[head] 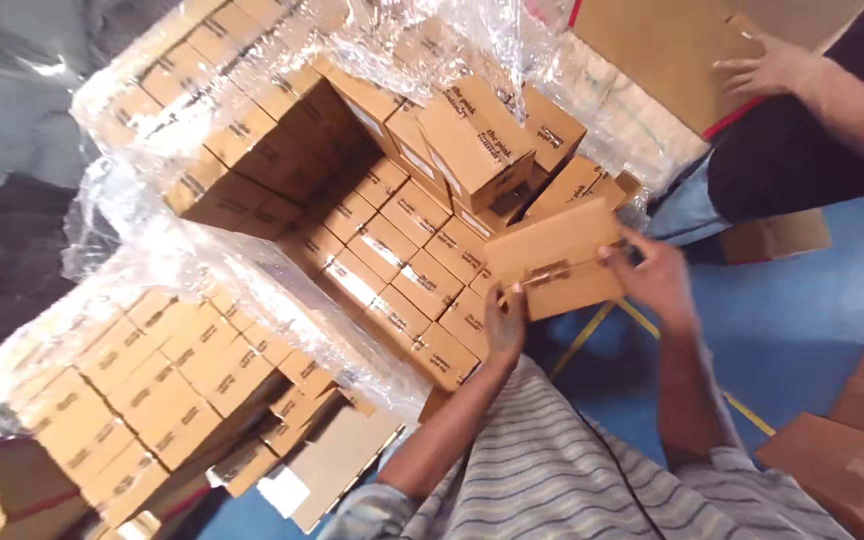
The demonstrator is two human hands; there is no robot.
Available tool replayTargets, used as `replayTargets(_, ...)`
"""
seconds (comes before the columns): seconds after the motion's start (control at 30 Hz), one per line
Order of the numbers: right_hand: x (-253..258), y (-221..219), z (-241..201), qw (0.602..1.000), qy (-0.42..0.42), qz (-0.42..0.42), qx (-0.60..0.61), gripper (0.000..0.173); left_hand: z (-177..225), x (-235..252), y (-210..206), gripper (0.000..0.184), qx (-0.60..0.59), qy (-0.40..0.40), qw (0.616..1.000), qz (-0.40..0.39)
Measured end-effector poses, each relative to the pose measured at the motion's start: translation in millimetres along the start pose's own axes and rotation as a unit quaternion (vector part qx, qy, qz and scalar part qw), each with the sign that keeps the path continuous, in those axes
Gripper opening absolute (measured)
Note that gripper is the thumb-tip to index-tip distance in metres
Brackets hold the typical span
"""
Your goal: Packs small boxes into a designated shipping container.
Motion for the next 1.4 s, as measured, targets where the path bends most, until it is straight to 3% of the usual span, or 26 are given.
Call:
replayTargets(0.13, 88.1, 57.3, 32.6, 1.0, 0.01, 0.007, 0.008, 0.043, 39.8, 31.7, -53.6, 0.046, 0.023, -0.09, 0.988, -0.124)
replayTargets(0.27, 165.3, 31.5, 61.0, 0.994, -0.047, -0.018, -0.097, 0.057, 41.4, 57.1, -69.8, 0.038, 0.042, -0.114, 0.96, -0.252)
replayTargets(0.37, 187.9, 21.6, 63.7, 0.989, -0.084, -0.035, -0.117, 0.062, 19.4, 56.3, -46.8, 0.039, 0.057, -0.079, 0.943, -0.319)
replayTargets(0.47, 167.4, 19.3, 43.1, 0.981, -0.097, -0.006, -0.167, 0.066, -30.4, 56.1, 6.0, 0.037, 0.039, -0.005, 0.96, -0.276)
replayTargets(0.53, 136.9, 13.7, 20.2, 0.974, -0.078, 0.086, -0.195, 0.074, -64.6, 57.3, 50.2, 0.037, 0.018, 0.065, 0.978, -0.199)
replayTargets(0.6, 103.6, -7.1, -11.7, 0.961, 0.018, 0.228, -0.154, 0.065, -89.2, 57.0, 94.7, 0.037, -0.002, 0.123, 0.986, -0.109)
replayTargets(0.67, 70.4, -49.3, -63.6, 0.946, 0.15, 0.283, -0.046, 0.042, -104.5, 57.5, 135.0, 0.037, -0.03, 0.159, 0.987, -0.022)
replayTargets(0.7, 53.3, -79.1, -92.0, 0.952, 0.195, 0.236, 0.012, 0.034, -109.0, 59.1, 152.8, 0.036, -0.043, 0.17, 0.984, 0.019)
replayTargets(0.77, 29.5, -146.2, -138.7, 0.968, 0.223, -0.019, 0.117, 0.031, -106.8, 68.4, 182.0, 0.035, -0.073, 0.177, 0.977, 0.089)
replayTargets(0.83, 32.3, -216.6, -172.6, 0.926, 0.146, -0.289, 0.192, 0.03, -96.0, 87.1, 204.3, 0.036, -0.11, 0.166, 0.97, 0.142)
replayTargets(0.9, 48.3, -283.5, -192.7, 0.868, 0.02, -0.434, 0.241, 0.032, -88.0, 110.1, 223.6, 0.039, -0.143, 0.147, 0.961, 0.187)
replayTargets(0.93, 58.6, -315.2, -197.8, 0.86, -0.026, -0.456, 0.227, 0.036, -86.8, 122.2, 233.3, 0.04, -0.149, 0.14, 0.956, 0.209)
replayTargets(1.0, 92.1, -375.5, -196.7, 0.883, -0.047, -0.457, 0.097, 0.049, -88.0, 149.8, 252.5, 0.042, -0.119, 0.124, 0.953, 0.248)
replayTargets(1.1, 131.6, -434.5, -182.2, 0.897, -0.032, -0.411, -0.158, 0.067, -101.1, 186.9, 283.5, 0.06, 0.067, 0.114, 0.951, 0.28)
replayTargets(1.17, 151.4, -457.7, -190.9, 0.908, 0.003, -0.345, -0.235, 0.083, -111.8, 217.9, 311.2, 0.072, 0.199, 0.082, 0.926, 0.309)
replayTargets(1.23, 173.3, -475.1, -214.3, 0.936, 0.047, -0.29, -0.192, 0.099, -132.1, 247.0, 333.7, 0.087, 0.283, 0.05, 0.902, 0.322)
replayTargets(1.3, 202.7, -491.2, -264.4, 0.957, 0.046, -0.287, 0.0, 0.102, -155.2, 267.5, 345.4, 0.105, 0.341, 0.076, 0.887, 0.301)
replayTargets(1.4, 254.8, -509.5, -374.2, 0.897, -0.027, -0.319, 0.305, 0.099, -180.6, 282.6, 338.8, 0.12, 0.424, 0.093, 0.834, 0.341)
Point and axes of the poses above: each hand's wrist, its own x-axis towards the middle knuckle, its own y-axis out of the back of the hand, z = x × y, the point moved 1 cm from there along x, towards the middle knuckle, and after that the axes turned 7 degrees about -x, right-handed, at the moved point
